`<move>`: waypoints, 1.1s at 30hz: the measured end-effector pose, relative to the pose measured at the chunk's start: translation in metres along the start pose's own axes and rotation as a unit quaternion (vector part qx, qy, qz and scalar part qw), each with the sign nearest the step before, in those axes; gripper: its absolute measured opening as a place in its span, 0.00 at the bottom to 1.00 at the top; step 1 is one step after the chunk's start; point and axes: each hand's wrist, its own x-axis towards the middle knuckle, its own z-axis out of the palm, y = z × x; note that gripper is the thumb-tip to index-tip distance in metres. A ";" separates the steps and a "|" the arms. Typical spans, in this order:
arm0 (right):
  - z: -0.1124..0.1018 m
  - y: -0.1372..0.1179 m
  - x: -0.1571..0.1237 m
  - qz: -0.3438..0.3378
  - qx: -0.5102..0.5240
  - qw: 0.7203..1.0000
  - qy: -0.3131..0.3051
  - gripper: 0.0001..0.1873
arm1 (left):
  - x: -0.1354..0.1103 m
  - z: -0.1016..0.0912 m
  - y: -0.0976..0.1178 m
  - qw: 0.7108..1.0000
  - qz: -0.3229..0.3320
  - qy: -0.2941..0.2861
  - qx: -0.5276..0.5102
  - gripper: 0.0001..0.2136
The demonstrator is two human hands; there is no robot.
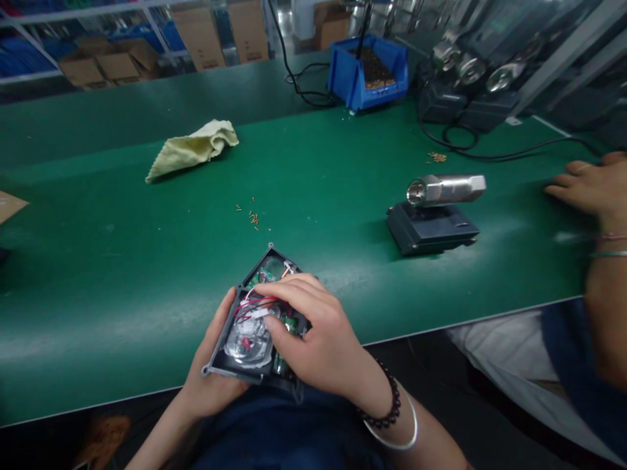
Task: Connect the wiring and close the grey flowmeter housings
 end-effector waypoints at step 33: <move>0.008 0.041 -0.044 0.236 0.281 0.917 0.159 0.07 | -0.021 -0.010 -0.014 0.999 0.024 -0.023 0.001 0.34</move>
